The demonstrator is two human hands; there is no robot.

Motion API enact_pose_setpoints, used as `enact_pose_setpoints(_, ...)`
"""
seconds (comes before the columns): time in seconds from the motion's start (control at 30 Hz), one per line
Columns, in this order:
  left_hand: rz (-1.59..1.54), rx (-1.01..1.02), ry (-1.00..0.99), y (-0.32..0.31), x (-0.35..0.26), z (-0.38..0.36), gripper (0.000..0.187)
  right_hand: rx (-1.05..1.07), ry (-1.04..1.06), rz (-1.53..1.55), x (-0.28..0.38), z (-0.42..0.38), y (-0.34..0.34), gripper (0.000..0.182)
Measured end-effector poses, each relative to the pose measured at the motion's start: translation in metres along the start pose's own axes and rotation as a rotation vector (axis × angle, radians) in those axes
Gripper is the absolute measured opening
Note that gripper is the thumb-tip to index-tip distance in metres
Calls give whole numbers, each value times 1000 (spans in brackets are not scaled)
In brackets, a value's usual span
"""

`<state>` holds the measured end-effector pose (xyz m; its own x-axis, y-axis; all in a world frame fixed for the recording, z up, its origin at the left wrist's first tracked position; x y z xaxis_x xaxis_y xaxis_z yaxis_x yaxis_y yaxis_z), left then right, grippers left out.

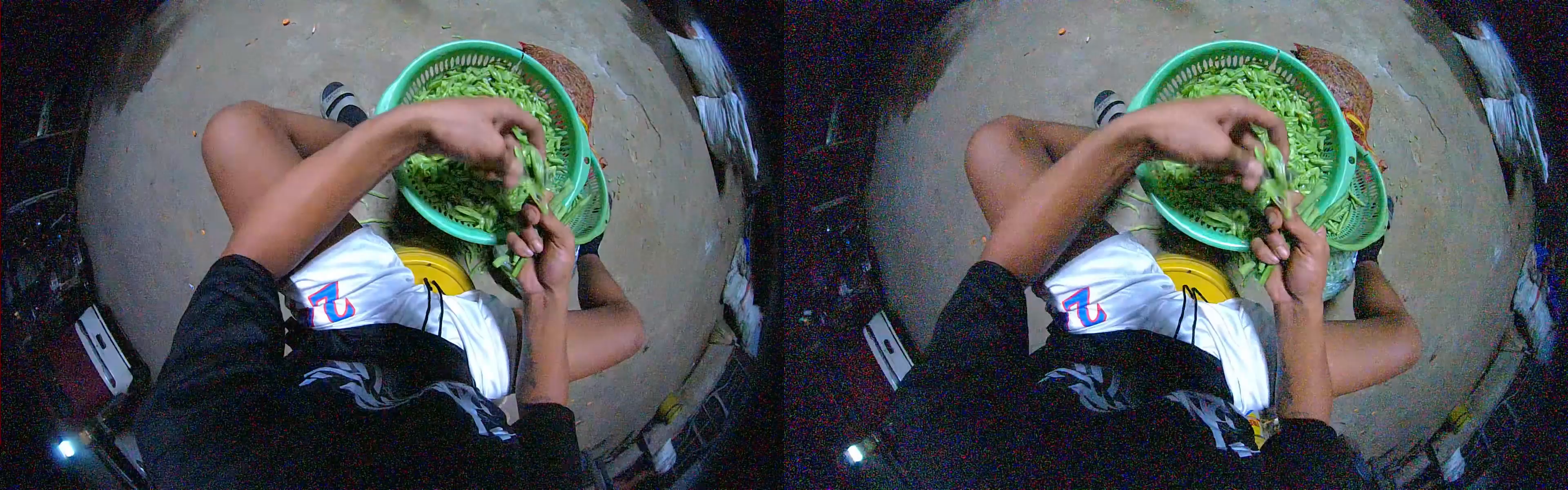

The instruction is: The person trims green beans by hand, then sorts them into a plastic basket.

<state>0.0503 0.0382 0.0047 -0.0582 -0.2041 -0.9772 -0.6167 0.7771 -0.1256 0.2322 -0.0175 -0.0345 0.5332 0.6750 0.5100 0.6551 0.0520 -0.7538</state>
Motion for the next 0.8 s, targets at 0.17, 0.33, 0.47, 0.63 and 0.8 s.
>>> enact_pose_setpoints(0.17, 16, -94, 18, 19, 0, -6, 37, 47, -12, -25, -2, 2, -3, 24)
enact_pose_setpoints(0.33, 136, -250, 9, 32, -2, -9, 52, 83, -19, -41, 4, 5, -31, 32)
enact_pose_setpoints(0.47, 125, -147, 8, 27, -8, -9, 49, 86, -44, -331, 5, 3, -34, 37)
enact_pose_setpoints(0.63, 311, -37, 57, 10, -10, -1, 36, 100, -82, -481, 2, 1, -41, 39)
enact_pose_setpoints(0.8, 148, -130, 33, 24, -1, -7, 31, 82, -40, -379, 0, 4, -31, 38)
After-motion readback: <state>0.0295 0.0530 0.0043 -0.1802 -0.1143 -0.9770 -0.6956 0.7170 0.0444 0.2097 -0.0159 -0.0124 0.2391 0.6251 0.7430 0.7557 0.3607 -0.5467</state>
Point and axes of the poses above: each hand's wrist, its own z-axis towards the middle knuckle, its own y-axis out of the back of the hand, x = y × z, the point moved 6 cm from there along z, towards the middle knuckle, and after that the axes turned 10 degrees about x, right-handed, at the moved point
